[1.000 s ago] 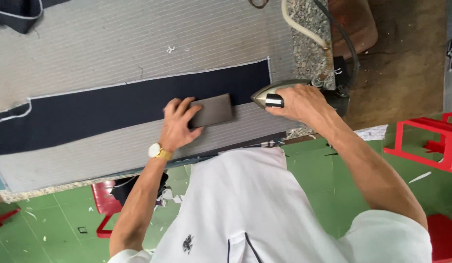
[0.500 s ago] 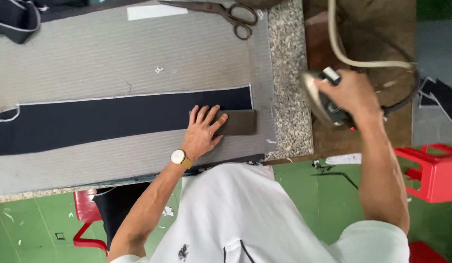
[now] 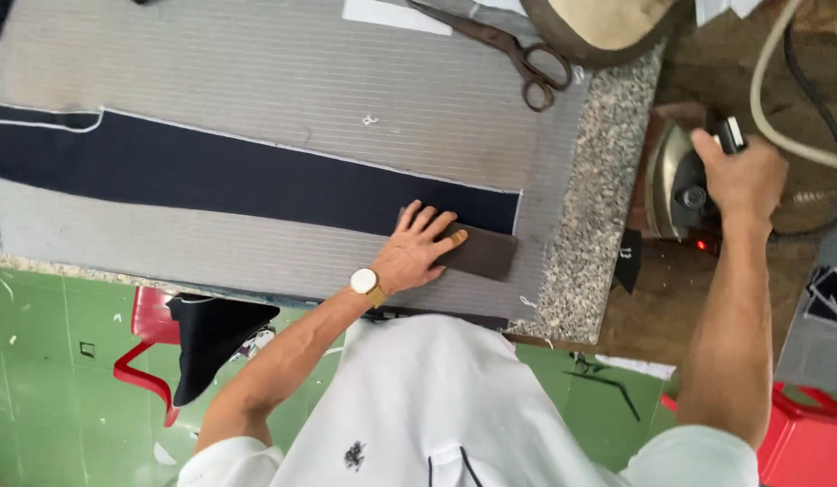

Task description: The person irons a piece of black fabric on a work table using a steam iron and a pressing block. They trim the fabric edges with scissors, fold the fabric, and continue ironing different sections. The person also uses a ruler and chalk to mark the fabric.

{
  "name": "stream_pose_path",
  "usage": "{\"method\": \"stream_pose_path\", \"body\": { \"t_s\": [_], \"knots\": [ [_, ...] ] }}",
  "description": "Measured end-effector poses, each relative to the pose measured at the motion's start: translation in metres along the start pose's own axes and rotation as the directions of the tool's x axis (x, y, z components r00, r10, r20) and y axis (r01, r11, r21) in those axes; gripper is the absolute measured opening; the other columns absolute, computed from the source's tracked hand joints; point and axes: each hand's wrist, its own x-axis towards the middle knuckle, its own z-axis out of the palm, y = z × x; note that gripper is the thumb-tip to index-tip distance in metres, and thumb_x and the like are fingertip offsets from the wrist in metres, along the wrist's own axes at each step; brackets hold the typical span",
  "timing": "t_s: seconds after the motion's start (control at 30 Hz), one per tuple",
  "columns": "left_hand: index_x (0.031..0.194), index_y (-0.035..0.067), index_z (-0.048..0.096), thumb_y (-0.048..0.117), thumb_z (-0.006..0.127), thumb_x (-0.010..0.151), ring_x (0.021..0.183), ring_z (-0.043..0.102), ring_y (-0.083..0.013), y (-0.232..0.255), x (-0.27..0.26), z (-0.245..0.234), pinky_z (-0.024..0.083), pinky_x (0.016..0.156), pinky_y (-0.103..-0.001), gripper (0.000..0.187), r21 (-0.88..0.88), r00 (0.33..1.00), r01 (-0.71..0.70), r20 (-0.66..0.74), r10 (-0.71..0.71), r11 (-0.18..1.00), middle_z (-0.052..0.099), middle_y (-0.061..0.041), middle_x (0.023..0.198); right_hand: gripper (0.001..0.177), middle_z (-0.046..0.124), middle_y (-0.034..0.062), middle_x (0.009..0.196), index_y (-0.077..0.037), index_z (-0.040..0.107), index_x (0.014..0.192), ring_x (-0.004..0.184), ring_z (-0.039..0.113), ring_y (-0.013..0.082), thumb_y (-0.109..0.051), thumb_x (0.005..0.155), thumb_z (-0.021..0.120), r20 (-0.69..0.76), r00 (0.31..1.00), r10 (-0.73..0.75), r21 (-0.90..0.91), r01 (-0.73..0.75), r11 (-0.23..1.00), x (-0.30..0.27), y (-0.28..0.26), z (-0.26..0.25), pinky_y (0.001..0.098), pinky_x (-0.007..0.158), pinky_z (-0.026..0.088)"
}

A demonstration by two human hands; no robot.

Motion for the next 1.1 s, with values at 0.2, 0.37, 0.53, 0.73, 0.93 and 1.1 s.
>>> {"method": "stream_pose_path", "body": {
  "t_s": [0.2, 0.37, 0.53, 0.73, 0.93, 1.1],
  "knots": [
    [0.128, 0.016, 0.059, 0.030, 0.086, 0.066, 0.120, 0.050, -0.0382, -0.044, 0.032, -0.035, 0.034, 0.112, -0.063, 0.069, -0.041, 0.991, -0.051, -0.124, 0.045, 0.998, 0.053, -0.016, 0.138, 0.054, 0.061, 0.0324, 0.125, 0.013, 0.067, 0.126, 0.114, 0.055, 0.0482, -0.039, 0.113, 0.064, -0.438, 0.841, -0.316, -0.159, 0.274, 0.949, -0.087, -0.101, -0.020, 0.0565, 0.093, 0.037],
    [0.131, 0.023, 0.059, 0.027, 0.088, 0.072, 0.135, 0.045, -0.0374, -0.105, 0.042, -0.033, 0.023, 0.121, -0.060, 0.066, 0.043, 0.962, 0.240, -0.146, -0.232, 0.970, 0.052, -0.011, 0.144, 0.014, 0.063, 0.0123, 0.105, -0.006, 0.068, 0.112, 0.103, 0.063, 0.0345, -0.002, 0.099, 0.071, -0.288, 0.852, -0.437, 0.246, 0.507, 0.826, -0.167, -0.203, 0.033, 0.0437, 0.092, 0.047],
    [0.110, 0.016, 0.070, 0.033, 0.060, 0.094, 0.106, 0.064, -0.0348, -0.079, 0.011, 0.012, 0.048, 0.094, -0.052, 0.026, -0.336, 0.799, 0.266, -0.448, -0.401, 0.904, 0.067, -0.013, 0.113, 0.022, 0.062, 0.0140, 0.122, -0.006, 0.070, 0.116, 0.116, 0.062, 0.0360, -0.013, 0.096, 0.075, -0.178, 0.849, -0.498, 0.409, 0.524, 0.747, -0.191, -0.279, 0.072, 0.0468, 0.100, 0.048],
    [0.122, 0.010, 0.071, 0.039, 0.057, 0.108, 0.099, 0.073, -0.0308, 0.002, -0.109, -0.001, 0.059, 0.086, -0.045, 0.035, -0.913, 0.617, 0.354, 0.066, -0.784, 0.201, 0.076, -0.016, 0.106, 0.043, 0.059, 0.0186, 0.134, -0.010, 0.067, 0.131, 0.116, 0.061, 0.0397, -0.026, 0.092, 0.078, 0.002, 0.805, -0.593, 0.246, 0.574, 0.781, -0.175, -0.304, 0.094, 0.0505, 0.098, 0.050],
    [0.137, 0.004, 0.057, 0.044, 0.055, 0.108, 0.097, 0.073, -0.0262, 0.004, -0.190, 0.033, 0.065, 0.082, -0.038, 0.050, -0.946, 0.328, 0.066, 0.321, -0.889, -0.317, 0.073, -0.022, 0.115, 0.045, 0.070, 0.0288, 0.116, 0.000, 0.069, 0.129, 0.113, 0.067, 0.0472, -0.025, 0.092, 0.074, 0.458, 0.677, -0.577, 0.413, 0.413, 0.812, -0.161, -0.310, 0.094, 0.0530, 0.092, 0.056],
    [0.160, -0.002, 0.018, 0.056, 0.076, 0.091, 0.124, 0.057, -0.0392, -0.002, -0.187, -0.028, 0.054, 0.099, -0.049, 0.107, -0.941, 0.184, 0.024, 0.336, -0.924, -0.338, 0.047, -0.035, 0.144, 0.033, 0.076, 0.0189, 0.102, -0.012, 0.079, 0.116, 0.102, 0.072, 0.0360, -0.029, 0.087, 0.078, 0.613, 0.185, -0.768, 0.672, 0.389, 0.630, -0.240, -0.368, 0.038, 0.0453, 0.085, 0.058]
  ]
}}
